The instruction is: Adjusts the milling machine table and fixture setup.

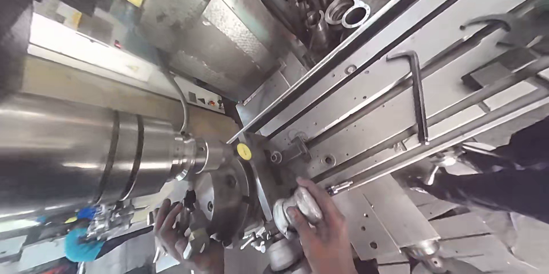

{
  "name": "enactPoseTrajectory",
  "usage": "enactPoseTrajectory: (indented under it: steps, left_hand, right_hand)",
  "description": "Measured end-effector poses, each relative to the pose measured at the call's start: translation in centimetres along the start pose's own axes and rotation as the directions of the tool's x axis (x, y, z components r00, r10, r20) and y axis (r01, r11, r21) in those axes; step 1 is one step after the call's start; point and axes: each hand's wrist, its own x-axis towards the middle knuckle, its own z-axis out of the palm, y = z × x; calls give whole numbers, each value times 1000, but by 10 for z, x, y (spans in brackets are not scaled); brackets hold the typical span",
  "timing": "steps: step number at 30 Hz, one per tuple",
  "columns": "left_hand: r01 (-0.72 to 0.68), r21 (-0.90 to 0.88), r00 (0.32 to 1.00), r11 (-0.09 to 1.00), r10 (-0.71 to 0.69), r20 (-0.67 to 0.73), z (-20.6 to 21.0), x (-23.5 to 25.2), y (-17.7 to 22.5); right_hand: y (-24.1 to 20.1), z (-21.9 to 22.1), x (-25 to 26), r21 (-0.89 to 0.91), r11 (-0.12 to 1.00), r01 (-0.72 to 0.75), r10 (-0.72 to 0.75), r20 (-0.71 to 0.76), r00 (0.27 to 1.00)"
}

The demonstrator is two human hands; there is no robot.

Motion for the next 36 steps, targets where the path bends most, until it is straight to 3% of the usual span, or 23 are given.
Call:
enactPoseTrajectory:
  steps: [4, 7, 10, 12, 14, 17, 20, 23, 27, 29, 32, 36]
  left_hand:
    - [1, -16, 1000, 1000, 0, 25, -5, -2, -1]
    - [2, -12, 1000, 1000, -2, 23, -5, -2, 0]
    - [-5, -24, 1000, 1000, 6, 12, -2, -2, 2]
    - [-28, -12, 1000, 1000, 28, -4, -2, -1, 1]
    - [-30, 9, 999, 1000, 30, -35, 1, -4, 2]
    - [-10, -25, 1000, 1000, 9, -25, 5, 0, 4]
    - [9, -58, 1000, 998, -9, 5, 0, -2, 3]
    - [7, -45, 1000, 999, -6, 26, -4, -2, 2]
    - [-23, -33, 1000, 999, 22, -4, -2, -3, -1]
    - [-8, -47, 1000, 999, 7, -20, 0, -2, 1]
    - [-2, -61, 999, 998, 0, -37, 0, -4, 0]
    - [-23, -41, 1000, 999, 22, -14, -7, -7, -5]
  right_hand:
    - [-9, -15, 5, 110, 994, 29, -34, 46, 998]
    - [-25, -32, 23, 192, 971, 145, -125, -116, 985]
    - [-33, -45, 37, 134, 952, 276, -216, -347, 913]
    - [-23, -25, 23, 74, 966, 249, -202, -390, 899]
    - [-10, 8, 0, 6, 992, 123, -118, -246, 962]
    - [-15, 6, 3, -63, 998, 10, -9, 7, 1000]
    - [-15, -3, 11, 21, 1000, 1, -2, 63, 998]
    - [-20, -20, 22, 130, 987, 97, -90, -58, 994]
    - [-34, -46, 41, 96, 959, 267, -217, -357, 909]
    - [-27, -31, 32, 55, 960, 274, -231, -399, 888]
    - [-4, 12, -1, 32, 994, 108, -99, -198, 975]
    - [-1, -4, -3, 27, 1000, -7, 6, 34, 999]
